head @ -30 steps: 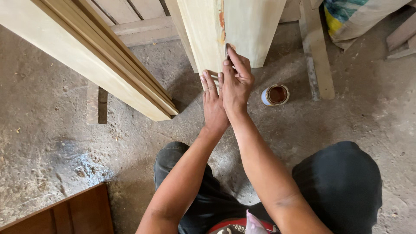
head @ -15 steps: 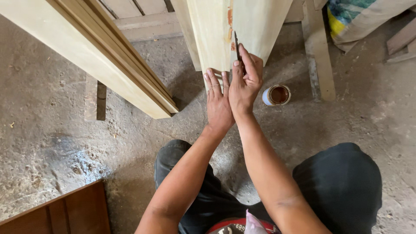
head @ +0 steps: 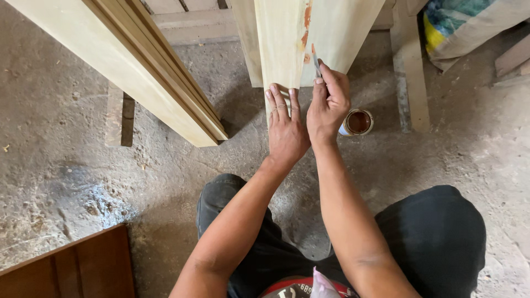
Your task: The person applies wood filler to several light-colored wooden planks using a putty knife, smoothing the filler into surface imperfections. The person moves between planks, occasionally repositioning them and retrieving more filler from a small container.
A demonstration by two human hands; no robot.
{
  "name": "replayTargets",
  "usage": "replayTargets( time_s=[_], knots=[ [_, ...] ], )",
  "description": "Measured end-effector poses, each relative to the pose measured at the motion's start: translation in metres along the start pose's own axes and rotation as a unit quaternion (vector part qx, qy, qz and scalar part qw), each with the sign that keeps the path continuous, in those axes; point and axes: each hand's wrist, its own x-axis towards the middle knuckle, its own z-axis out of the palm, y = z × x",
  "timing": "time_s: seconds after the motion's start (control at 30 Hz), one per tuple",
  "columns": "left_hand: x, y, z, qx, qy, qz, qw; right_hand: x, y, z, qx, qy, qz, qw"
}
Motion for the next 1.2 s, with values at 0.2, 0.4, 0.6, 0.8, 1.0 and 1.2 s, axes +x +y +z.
replayTargets(
  time_s=[0.2, 0.4, 0.6, 0.8, 1.0, 1.2],
  knots=[
    [0.000, -0.005, 0.006, 0.023, -0.011, 0.002, 1.000, 0.000, -0.009, 0.012, 0.003, -0.007, 0.092, 0.996],
    [-0.001, -0.004, 0.004, 0.037, -0.034, -0.002, 0.999, -0.012, -0.011, 0.022, 0.080, 0.010, 0.098, 0.992],
    [0.007, 0.001, 0.005, 0.021, -0.104, -0.029, 0.994, -0.007, 0.012, 0.026, 0.018, 0.002, 0.074, 0.997],
    [0.007, 0.003, 0.007, 0.124, -0.018, 0.012, 0.992, 0.044, 0.016, -0.012, -0.161, -0.001, -0.156, 0.975],
    [0.004, 0.007, -0.003, 0.006, -0.067, -0.037, 0.997, 0.101, -0.029, -0.060, -0.272, -0.162, -0.379, 0.869],
    [0.003, 0.010, -0.004, 0.047, -0.012, -0.012, 0.999, 0.102, -0.040, -0.067, -0.327, -0.234, -0.438, 0.804]
  ],
)
